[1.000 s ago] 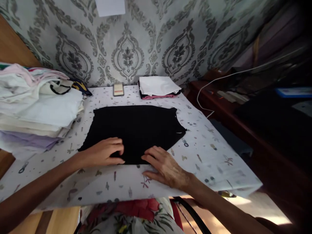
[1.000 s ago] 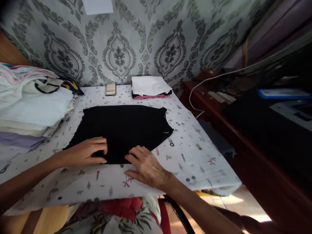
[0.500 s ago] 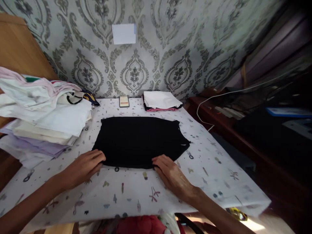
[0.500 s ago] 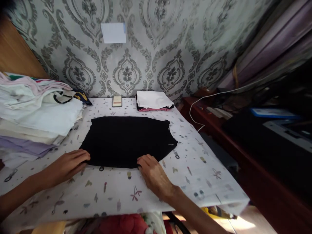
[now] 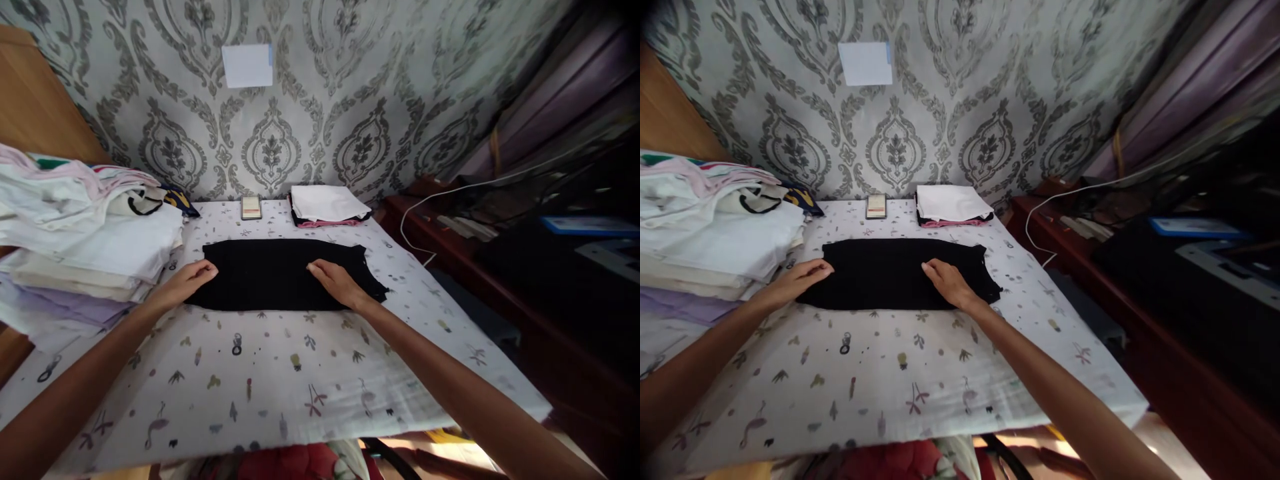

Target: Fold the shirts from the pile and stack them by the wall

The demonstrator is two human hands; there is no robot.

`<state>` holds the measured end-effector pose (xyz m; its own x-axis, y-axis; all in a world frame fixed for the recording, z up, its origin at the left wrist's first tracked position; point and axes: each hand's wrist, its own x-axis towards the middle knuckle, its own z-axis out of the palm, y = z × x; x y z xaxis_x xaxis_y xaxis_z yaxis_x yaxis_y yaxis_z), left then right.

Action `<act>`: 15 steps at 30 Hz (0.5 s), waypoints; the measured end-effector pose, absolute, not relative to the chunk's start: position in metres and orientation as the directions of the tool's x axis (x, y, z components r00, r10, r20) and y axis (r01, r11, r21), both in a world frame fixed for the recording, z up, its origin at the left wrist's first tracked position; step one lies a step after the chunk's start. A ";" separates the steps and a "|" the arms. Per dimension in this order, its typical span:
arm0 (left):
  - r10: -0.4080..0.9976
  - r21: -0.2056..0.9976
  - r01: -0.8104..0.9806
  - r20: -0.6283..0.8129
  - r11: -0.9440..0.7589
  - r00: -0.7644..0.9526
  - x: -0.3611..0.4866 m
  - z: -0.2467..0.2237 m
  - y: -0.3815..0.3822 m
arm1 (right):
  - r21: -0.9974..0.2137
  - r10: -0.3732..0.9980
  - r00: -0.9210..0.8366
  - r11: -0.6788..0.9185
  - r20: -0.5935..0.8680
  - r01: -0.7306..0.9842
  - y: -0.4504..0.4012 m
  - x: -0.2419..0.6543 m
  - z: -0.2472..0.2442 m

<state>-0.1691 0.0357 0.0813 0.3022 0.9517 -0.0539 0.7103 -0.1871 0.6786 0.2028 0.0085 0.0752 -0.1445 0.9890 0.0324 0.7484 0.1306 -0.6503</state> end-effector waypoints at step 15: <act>0.965 0.459 0.849 0.119 -0.262 0.234 -0.168 0.066 0.012 | -0.211 0.939 -0.235 0.290 0.249 0.934 -0.011 0.213 0.049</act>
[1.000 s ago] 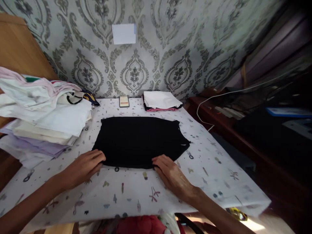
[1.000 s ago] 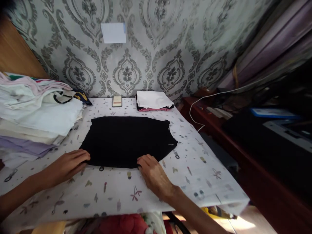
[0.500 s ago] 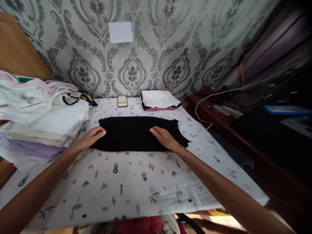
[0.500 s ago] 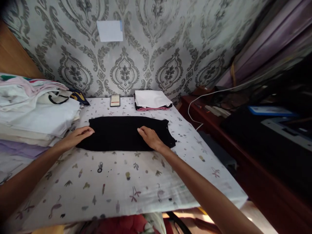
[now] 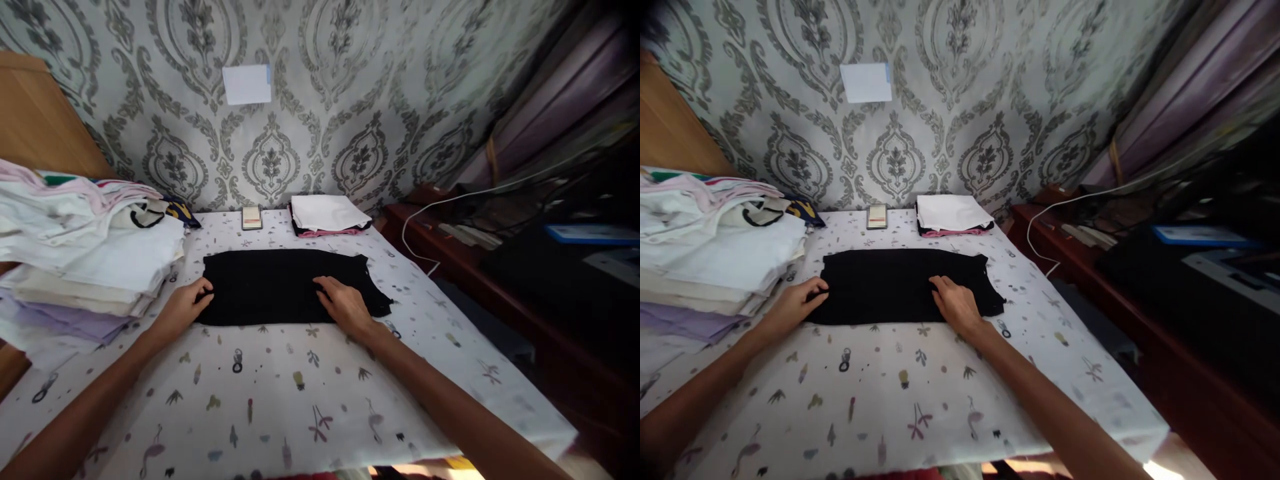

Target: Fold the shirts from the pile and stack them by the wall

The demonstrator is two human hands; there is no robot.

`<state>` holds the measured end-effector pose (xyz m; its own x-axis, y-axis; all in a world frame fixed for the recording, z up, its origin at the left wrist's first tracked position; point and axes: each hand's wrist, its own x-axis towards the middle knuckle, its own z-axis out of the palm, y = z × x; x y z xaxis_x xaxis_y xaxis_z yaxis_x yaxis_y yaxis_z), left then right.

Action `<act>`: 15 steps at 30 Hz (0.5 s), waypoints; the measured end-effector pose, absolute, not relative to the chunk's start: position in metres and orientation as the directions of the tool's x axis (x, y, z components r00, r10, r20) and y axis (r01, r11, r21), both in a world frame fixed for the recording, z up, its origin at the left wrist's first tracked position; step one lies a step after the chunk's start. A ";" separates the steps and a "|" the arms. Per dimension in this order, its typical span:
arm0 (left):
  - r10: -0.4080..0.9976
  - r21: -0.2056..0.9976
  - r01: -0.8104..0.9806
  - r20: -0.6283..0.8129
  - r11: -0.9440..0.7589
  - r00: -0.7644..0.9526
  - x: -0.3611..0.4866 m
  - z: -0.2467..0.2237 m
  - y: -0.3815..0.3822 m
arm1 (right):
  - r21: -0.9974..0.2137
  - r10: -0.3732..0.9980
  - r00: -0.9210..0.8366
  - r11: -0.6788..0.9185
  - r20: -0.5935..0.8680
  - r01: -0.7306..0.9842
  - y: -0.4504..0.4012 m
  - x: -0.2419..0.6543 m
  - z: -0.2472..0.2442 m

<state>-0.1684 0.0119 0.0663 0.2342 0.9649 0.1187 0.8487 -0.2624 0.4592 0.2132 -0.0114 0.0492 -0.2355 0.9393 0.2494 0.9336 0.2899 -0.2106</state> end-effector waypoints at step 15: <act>0.849 0.348 0.784 0.072 -0.514 0.524 -0.122 0.048 0.017 | -0.190 0.882 -0.415 0.457 0.222 0.869 -0.003 0.155 0.032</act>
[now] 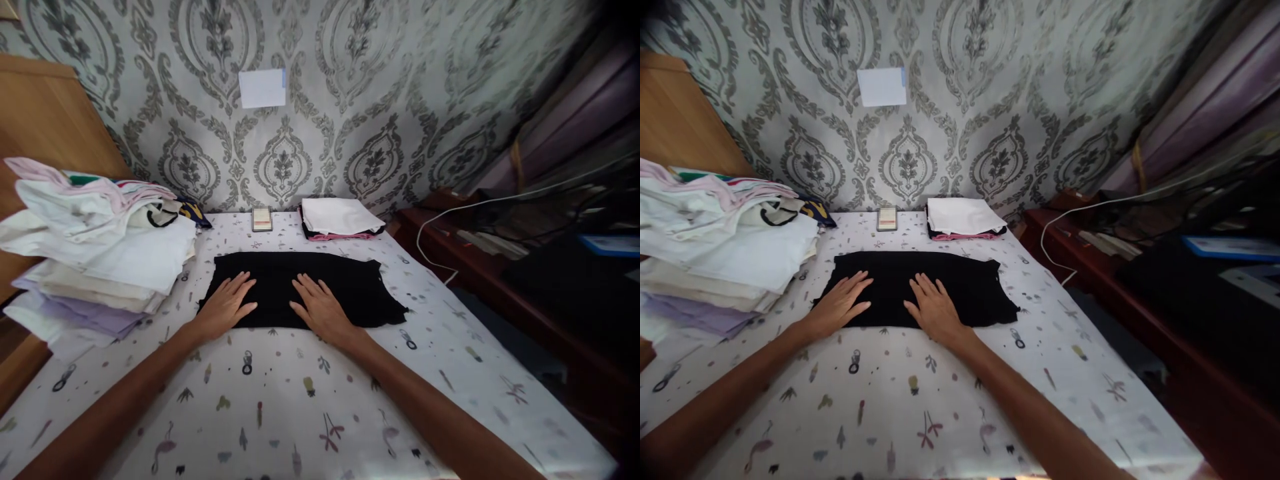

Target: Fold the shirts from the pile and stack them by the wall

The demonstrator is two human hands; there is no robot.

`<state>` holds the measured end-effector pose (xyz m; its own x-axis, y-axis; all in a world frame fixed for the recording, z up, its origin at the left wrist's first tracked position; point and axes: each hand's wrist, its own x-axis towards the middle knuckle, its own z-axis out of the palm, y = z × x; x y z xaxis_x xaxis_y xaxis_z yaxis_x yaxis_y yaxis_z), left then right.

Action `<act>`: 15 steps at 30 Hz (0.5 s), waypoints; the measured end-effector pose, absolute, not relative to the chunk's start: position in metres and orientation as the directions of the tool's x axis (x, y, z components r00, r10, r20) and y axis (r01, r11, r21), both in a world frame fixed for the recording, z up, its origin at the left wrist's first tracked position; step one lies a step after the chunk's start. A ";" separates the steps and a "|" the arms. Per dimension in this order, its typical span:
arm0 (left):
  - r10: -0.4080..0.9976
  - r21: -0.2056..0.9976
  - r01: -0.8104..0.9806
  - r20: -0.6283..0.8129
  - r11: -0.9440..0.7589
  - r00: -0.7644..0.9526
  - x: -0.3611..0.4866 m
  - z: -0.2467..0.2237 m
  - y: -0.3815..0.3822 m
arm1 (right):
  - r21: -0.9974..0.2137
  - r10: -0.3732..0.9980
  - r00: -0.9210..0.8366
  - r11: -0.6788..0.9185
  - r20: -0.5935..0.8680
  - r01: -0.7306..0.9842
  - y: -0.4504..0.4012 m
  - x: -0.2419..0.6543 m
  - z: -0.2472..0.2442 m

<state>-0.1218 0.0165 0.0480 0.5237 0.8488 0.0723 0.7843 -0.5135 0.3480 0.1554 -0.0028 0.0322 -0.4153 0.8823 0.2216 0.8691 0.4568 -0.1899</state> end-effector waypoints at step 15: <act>0.993 0.449 0.887 0.096 -0.109 0.073 -0.184 0.071 0.138 | -0.292 0.668 -0.663 0.744 0.336 0.601 -0.025 0.032 0.078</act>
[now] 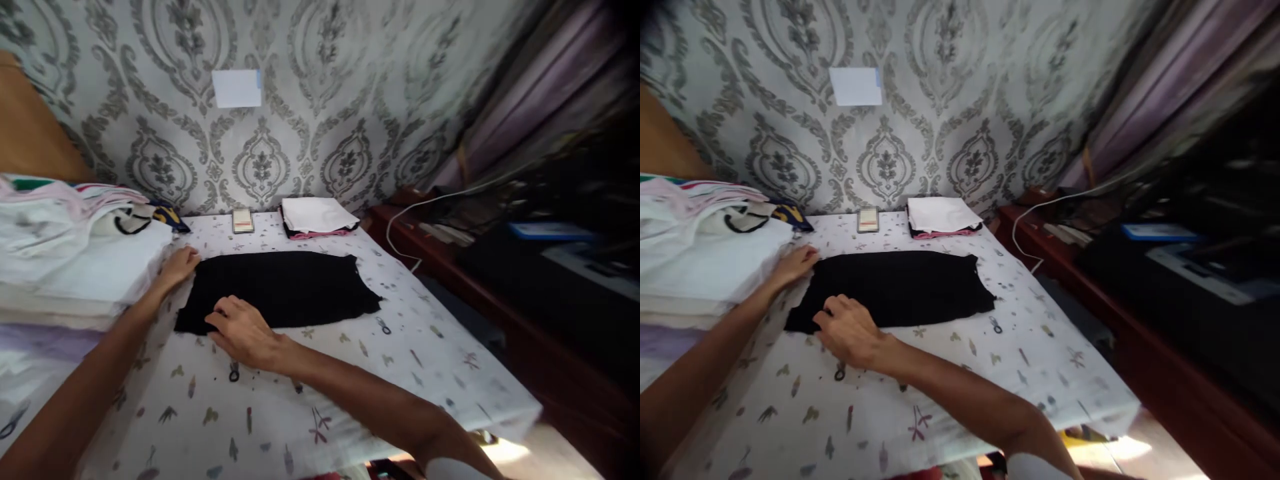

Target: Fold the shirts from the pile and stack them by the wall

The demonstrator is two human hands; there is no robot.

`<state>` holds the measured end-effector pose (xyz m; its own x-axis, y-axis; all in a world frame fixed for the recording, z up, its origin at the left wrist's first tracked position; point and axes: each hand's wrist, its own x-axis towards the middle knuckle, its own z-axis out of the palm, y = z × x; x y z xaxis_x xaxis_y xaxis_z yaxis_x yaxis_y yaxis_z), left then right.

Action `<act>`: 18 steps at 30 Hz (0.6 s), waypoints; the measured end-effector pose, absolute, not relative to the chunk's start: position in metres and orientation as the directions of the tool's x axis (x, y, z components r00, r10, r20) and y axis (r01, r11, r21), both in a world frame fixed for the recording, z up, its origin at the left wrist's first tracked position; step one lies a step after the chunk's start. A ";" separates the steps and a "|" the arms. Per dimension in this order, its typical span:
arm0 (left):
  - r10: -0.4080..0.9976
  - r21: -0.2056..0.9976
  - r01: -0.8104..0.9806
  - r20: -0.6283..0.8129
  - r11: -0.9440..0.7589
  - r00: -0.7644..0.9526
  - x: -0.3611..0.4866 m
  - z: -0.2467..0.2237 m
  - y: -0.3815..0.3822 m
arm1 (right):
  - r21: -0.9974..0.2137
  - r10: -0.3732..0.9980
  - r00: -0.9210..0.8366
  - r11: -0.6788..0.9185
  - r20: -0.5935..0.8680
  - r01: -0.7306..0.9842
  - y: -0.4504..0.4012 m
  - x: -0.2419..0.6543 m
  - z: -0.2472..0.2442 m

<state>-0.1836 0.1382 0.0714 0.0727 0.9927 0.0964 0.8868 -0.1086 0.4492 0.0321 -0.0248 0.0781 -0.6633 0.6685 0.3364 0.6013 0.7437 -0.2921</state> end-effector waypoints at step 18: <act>0.483 0.343 0.410 0.159 -0.845 0.861 0.149 0.091 0.143 | -0.474 0.833 0.441 -0.256 0.334 0.842 -0.079 0.302 0.023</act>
